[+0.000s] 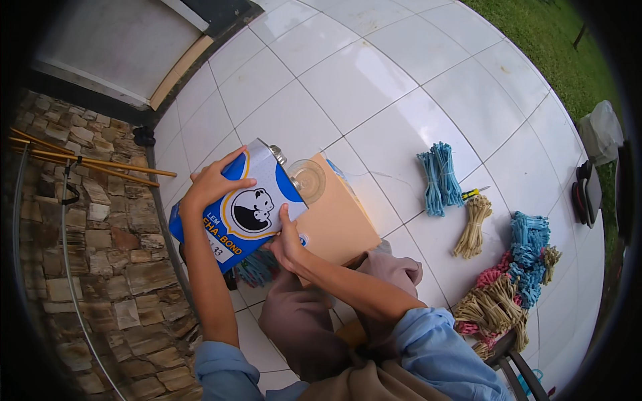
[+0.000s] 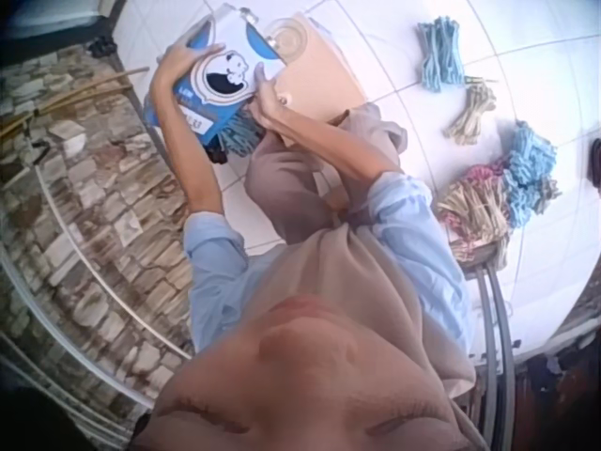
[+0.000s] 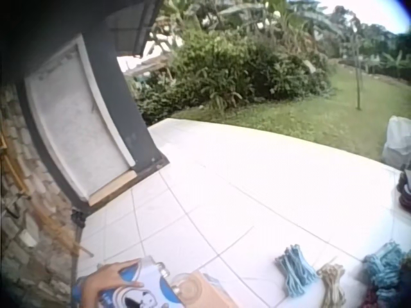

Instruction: The person applies adhesive from a metal container to blue straps by dipping the straps into a small bowl containing the adhesive and then smoothing it by hand.

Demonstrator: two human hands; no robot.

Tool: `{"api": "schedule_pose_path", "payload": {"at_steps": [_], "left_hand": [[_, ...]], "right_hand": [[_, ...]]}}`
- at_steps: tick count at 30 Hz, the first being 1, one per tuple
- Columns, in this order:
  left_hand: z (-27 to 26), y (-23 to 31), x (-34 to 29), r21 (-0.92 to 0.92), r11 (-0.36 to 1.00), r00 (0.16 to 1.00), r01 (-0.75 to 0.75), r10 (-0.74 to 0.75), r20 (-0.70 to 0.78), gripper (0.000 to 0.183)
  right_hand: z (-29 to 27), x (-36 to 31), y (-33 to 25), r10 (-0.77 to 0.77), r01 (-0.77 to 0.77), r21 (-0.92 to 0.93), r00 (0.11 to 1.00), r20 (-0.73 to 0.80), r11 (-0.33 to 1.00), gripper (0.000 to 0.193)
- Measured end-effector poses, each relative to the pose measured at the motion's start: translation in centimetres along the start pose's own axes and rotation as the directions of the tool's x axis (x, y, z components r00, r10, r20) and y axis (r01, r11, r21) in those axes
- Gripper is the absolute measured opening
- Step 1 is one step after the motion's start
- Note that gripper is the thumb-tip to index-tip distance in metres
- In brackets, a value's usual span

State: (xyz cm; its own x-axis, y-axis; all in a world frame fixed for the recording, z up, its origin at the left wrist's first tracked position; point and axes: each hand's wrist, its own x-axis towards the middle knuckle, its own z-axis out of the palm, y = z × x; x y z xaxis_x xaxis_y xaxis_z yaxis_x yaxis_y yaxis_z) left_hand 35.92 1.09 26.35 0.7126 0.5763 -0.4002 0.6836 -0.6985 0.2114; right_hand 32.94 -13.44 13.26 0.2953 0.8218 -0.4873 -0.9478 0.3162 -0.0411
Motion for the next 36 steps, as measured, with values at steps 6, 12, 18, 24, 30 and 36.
{"api": "schedule_pose_path", "payload": {"at_steps": [6,12,18,24,30,36], "left_hand": [[-0.9,0.1,0.4,0.14,0.99,1.0,-0.008,0.004,0.025,0.086],[-0.8,-1.2,-0.5,0.098,0.995,0.999,-0.026,0.023,0.03,0.088],[-1.1,0.0,-1.4,0.056,0.998,0.997,-0.019,0.015,0.075,0.087],[-1.6,0.6,-1.4,0.041,0.997,0.998,-0.063,0.061,0.034,0.084],[-2.3,1.1,-0.6,0.185,0.982,0.997,-0.042,0.031,0.064,0.091],[-2.0,1.1,0.1,0.196,0.98,0.994,-0.031,0.009,0.109,0.093]], "right_hand": [[0.5,0.5,0.1,-0.002,0.001,0.011,0.997,0.073,1.0,0.074],[0.7,-0.7,0.2,0.037,-0.039,0.02,0.995,0.097,0.999,0.07],[0.8,-2.3,-0.6,0.045,-0.045,-0.007,0.996,0.078,0.999,0.07],[0.9,-2.1,-1.7,0.011,-0.004,-0.071,0.996,0.085,0.997,0.073],[1.1,-1.6,-1.6,0.023,-0.015,-0.052,0.989,0.144,0.999,0.074],[0.7,-0.9,-1.2,0.05,-0.045,-0.036,0.99,0.135,0.998,0.074]]}}
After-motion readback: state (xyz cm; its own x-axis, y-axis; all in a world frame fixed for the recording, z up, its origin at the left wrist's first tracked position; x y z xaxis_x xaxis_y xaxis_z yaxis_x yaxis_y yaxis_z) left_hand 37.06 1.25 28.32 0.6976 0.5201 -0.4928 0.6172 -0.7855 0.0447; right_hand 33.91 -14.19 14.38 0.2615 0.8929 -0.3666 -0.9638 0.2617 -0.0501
